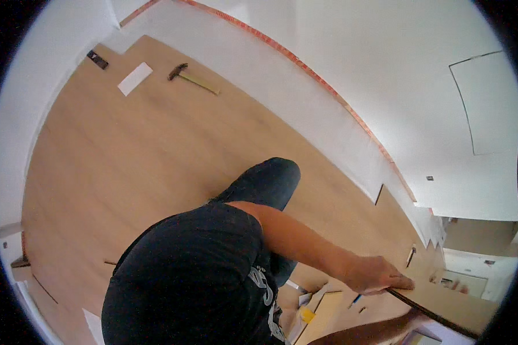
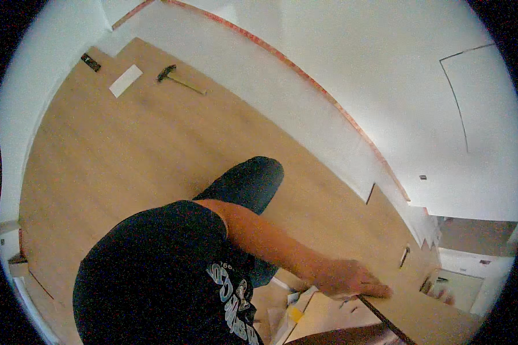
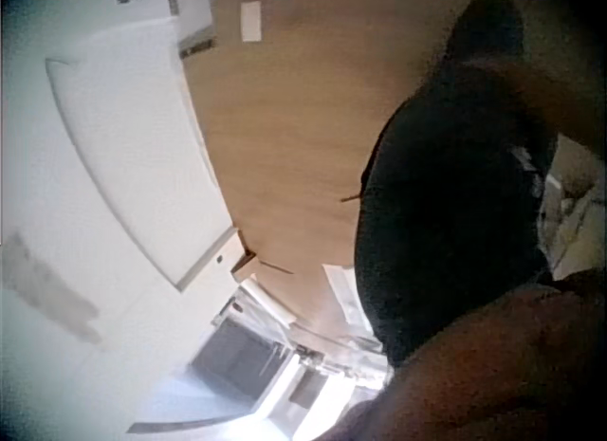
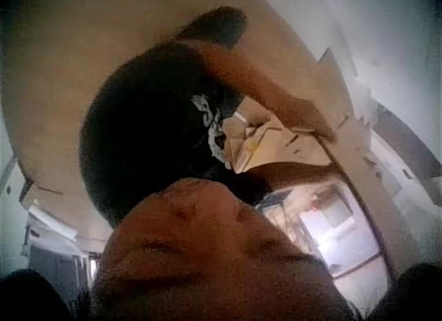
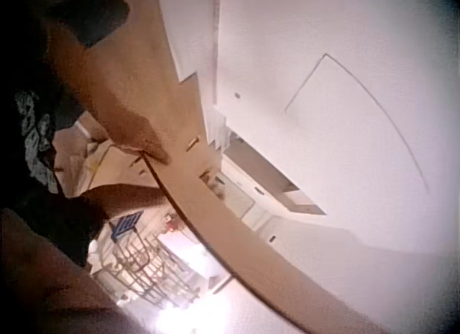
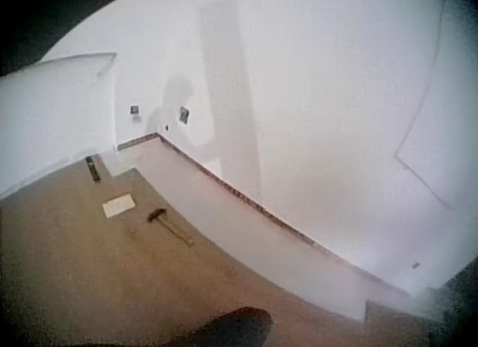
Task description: The person installs laminate flooring planks by aligning them, using a tapping block and hammer to secure the joints, and marking cuts with a pencil and square.
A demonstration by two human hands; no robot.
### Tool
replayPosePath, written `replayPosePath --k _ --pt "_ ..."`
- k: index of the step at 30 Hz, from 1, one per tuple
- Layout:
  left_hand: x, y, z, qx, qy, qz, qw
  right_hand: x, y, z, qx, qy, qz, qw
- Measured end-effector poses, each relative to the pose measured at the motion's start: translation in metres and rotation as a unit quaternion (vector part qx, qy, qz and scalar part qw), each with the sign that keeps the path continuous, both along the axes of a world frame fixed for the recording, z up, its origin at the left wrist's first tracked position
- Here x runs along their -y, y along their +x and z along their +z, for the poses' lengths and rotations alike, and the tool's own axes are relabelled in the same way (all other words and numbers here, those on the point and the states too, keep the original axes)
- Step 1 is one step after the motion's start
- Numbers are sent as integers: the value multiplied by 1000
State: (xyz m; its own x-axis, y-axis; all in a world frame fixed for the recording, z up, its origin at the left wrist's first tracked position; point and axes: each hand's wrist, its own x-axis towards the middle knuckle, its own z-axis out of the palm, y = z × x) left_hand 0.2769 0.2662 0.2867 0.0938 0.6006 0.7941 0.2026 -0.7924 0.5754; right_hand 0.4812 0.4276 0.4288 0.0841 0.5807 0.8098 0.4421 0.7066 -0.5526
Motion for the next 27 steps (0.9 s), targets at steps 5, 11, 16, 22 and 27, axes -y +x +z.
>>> replayPosePath --k 5,11,16,22,27 --pt "36 -74 8 227 -105 -125 960 -16 -48 -14 83 -60 -2 995" --pt "63 -328 -32 602 -135 313 722 -33 -128 -100 328 -69 75 939" --pt "96 -374 -284 636 -318 328 622 -70 -225 -221 471 -176 117 856" --pt "99 -416 -389 520 -536 309 589 -163 -352 -349 596 -226 170 751" --pt "51 -453 -439 528 -588 319 522 -272 -443 -456 591 -277 276 706"
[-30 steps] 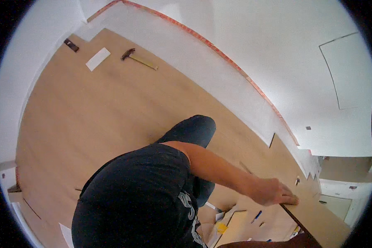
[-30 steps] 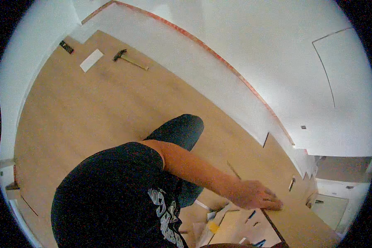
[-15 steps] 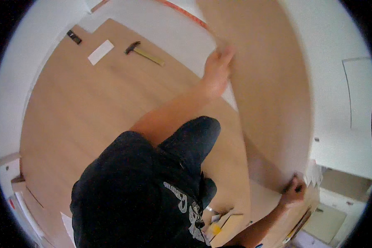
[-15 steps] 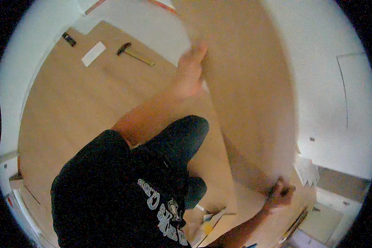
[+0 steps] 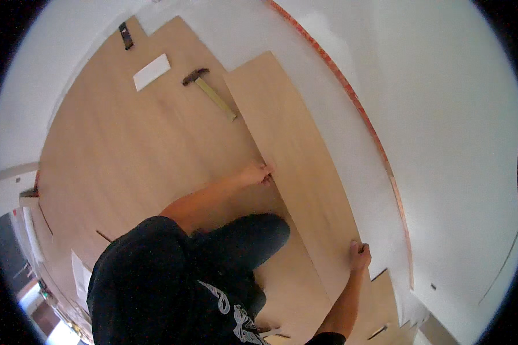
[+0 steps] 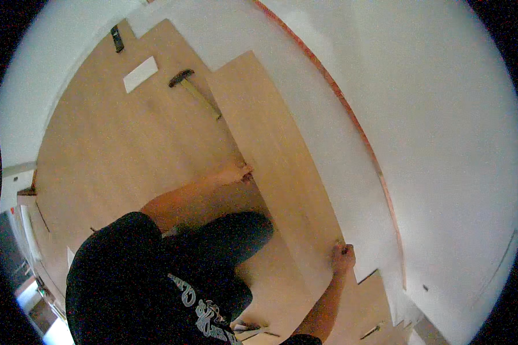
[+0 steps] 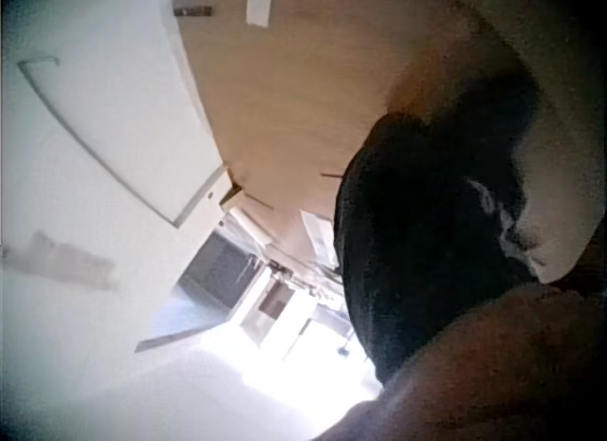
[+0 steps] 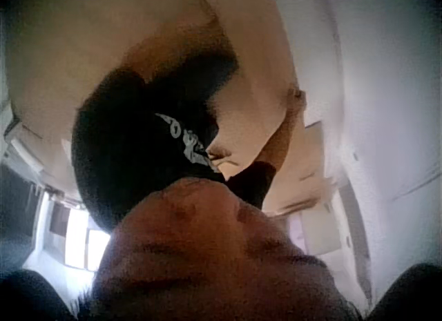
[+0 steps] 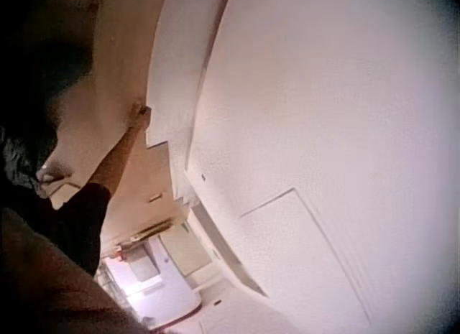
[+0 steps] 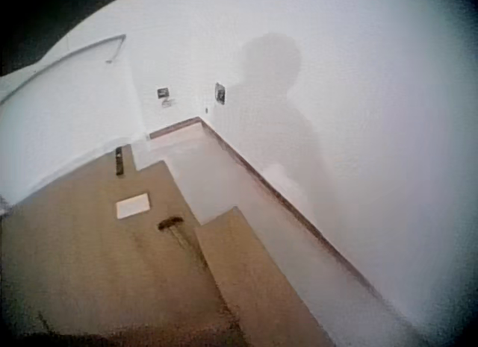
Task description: The person installs laminate flooring planks by aligning them, using a tapping block and hammer to secure the joints, and marking cuts with a pencil and square.
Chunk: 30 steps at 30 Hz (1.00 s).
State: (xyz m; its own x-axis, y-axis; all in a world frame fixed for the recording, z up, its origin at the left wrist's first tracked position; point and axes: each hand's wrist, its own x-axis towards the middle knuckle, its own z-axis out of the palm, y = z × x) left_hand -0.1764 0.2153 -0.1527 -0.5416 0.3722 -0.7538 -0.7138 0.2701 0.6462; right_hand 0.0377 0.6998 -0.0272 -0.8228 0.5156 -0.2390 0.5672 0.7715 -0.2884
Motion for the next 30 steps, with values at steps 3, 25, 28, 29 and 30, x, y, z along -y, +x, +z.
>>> replayPosePath --k 3,25,28,29,30 --pt "-37 -22 -21 3 -1 24 1000 -52 -46 -41 15 -12 38 999" --pt "-219 -212 -54 -600 -340 -386 612 -165 -92 -200 24 23 54 998" --pt "-222 -227 -63 -517 -369 -473 610 -153 -94 -194 57 -10 41 997" --pt "-227 -228 -66 -524 -369 -446 625 -159 -93 -196 47 14 55 997" --pt "-230 -228 -69 -528 -370 -419 639 -164 -93 -197 38 36 69 996"
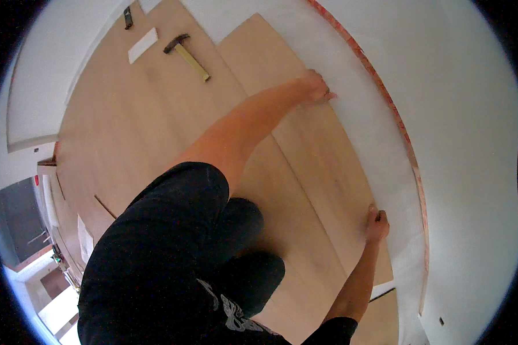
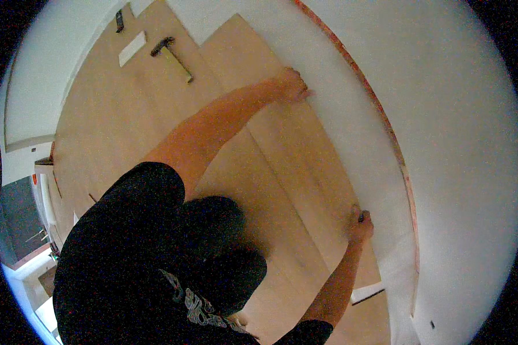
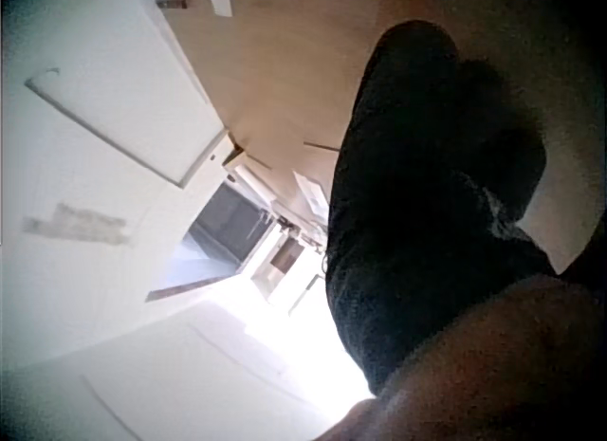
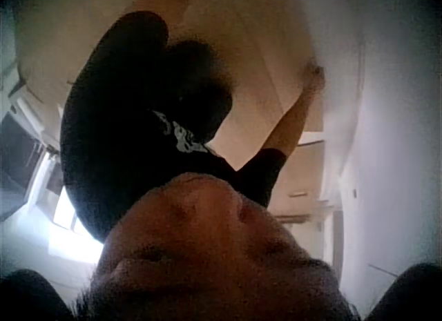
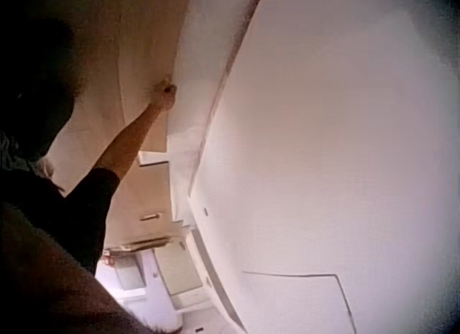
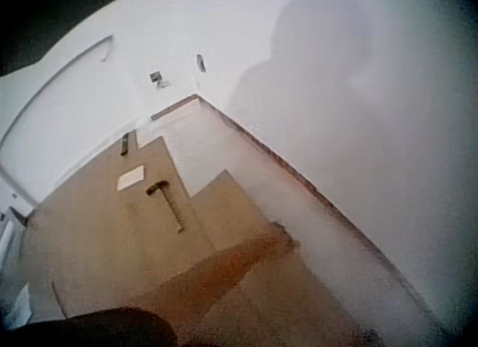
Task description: The person installs laminate flooring planks by aligning them, using a tapping block and hammer to secure the joints, and marking cuts with a pencil and square.
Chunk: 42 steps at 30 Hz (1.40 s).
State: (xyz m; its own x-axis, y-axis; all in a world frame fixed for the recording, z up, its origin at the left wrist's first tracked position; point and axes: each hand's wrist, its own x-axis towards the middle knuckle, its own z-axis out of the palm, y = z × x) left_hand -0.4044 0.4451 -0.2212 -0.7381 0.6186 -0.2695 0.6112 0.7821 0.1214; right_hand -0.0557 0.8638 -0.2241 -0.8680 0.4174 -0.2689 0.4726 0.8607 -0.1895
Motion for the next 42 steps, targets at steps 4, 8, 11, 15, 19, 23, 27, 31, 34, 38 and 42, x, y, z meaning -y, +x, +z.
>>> replayPosePath --k 4,8,11,15,19,23,27,31,34,38,42 --pt "-12 0 12 52 12 53 997 -6 -6 10 -8 -4 8 1000" --pt "-8 -2 16 64 -29 55 996 -7 -14 11 13 -10 25 1000" --pt "-4 2 18 55 3 52 997 -7 -13 15 37 3 25 999" --pt "9 6 20 65 -5 26 998 9 -5 24 18 -24 27 999" --pt "-17 11 34 102 -68 -8 992 -4 15 24 38 19 34 999" --pt "6 7 -19 -18 19 -25 999 -4 -3 25 84 29 69 994" --pt "20 -1 -4 43 30 5 999 26 -15 57 67 -46 -16 997" --pt "48 -24 -11 -105 54 -127 985 18 9 28 -30 -9 23 999" --pt "85 -37 -25 -94 -11 -45 995 42 -7 30 -14 7 18 1000" --pt "91 -43 -35 -114 -32 -128 985 33 0 48 19 19 -20 999" --pt "25 2 -36 -48 -26 -82 995 -2 39 49 31 44 -58 997"
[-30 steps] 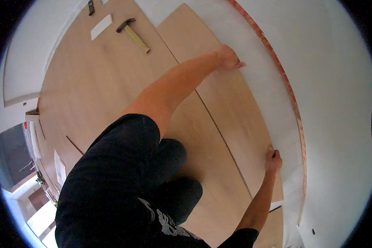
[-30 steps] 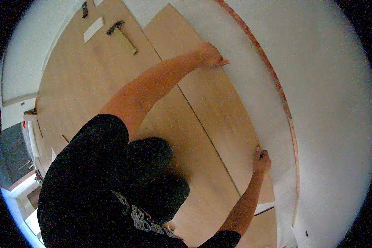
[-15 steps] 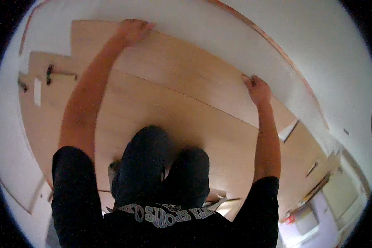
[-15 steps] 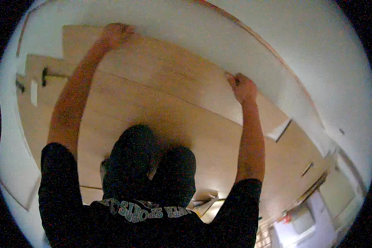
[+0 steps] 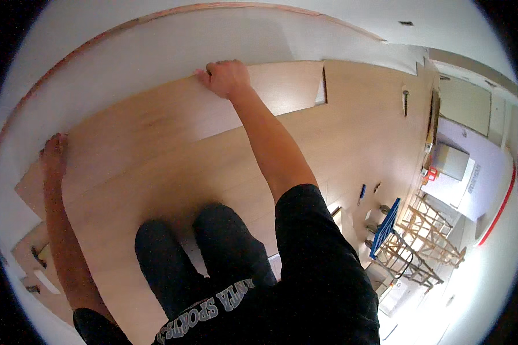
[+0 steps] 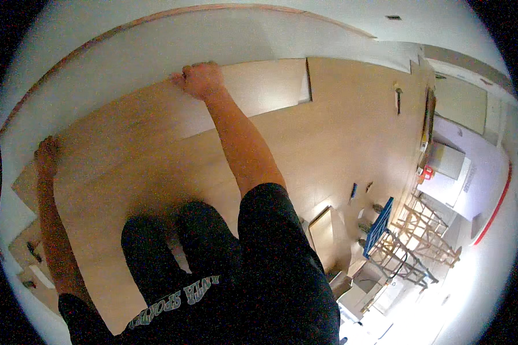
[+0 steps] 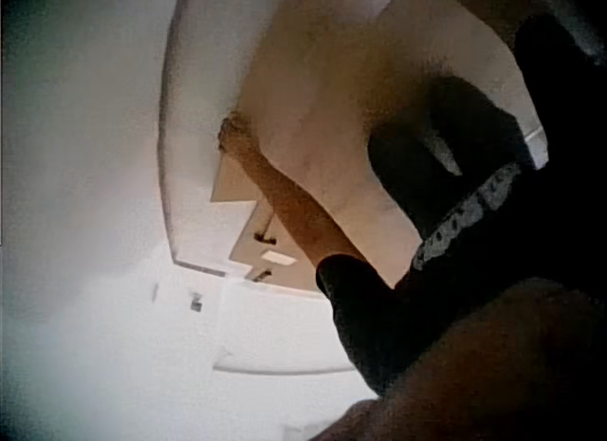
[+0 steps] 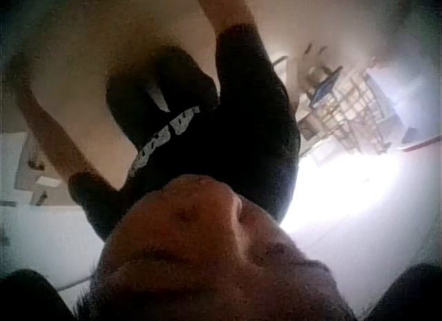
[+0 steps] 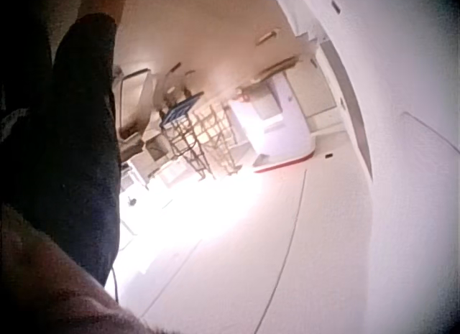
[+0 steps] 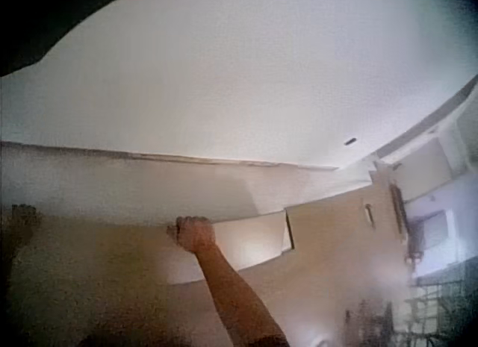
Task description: The person installs laminate flooring planks by aligning them, using a tapping block and hammer to secure the joints, and marking cuts with a pencil and square.
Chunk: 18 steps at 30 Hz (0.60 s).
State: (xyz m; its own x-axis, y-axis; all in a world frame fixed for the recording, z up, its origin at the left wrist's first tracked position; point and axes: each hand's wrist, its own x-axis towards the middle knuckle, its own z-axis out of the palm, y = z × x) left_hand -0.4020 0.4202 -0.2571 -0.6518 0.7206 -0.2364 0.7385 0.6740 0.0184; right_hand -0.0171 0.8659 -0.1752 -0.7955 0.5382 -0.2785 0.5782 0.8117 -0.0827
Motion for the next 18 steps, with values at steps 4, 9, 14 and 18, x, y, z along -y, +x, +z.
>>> replayPosePath --k 4,9,14,18 --pt "-35 36 -5 -51 -12 -25 998 -29 27 -11 -27 21 -3 999" --pt "-63 59 -3 -56 -13 -61 997 -42 58 -30 -136 98 -38 985" --pt "-57 51 -20 -101 29 -109 988 -50 56 -29 -88 28 -66 994" --pt "-61 50 -30 -72 14 -88 993 -56 57 -39 -93 27 -69 993"
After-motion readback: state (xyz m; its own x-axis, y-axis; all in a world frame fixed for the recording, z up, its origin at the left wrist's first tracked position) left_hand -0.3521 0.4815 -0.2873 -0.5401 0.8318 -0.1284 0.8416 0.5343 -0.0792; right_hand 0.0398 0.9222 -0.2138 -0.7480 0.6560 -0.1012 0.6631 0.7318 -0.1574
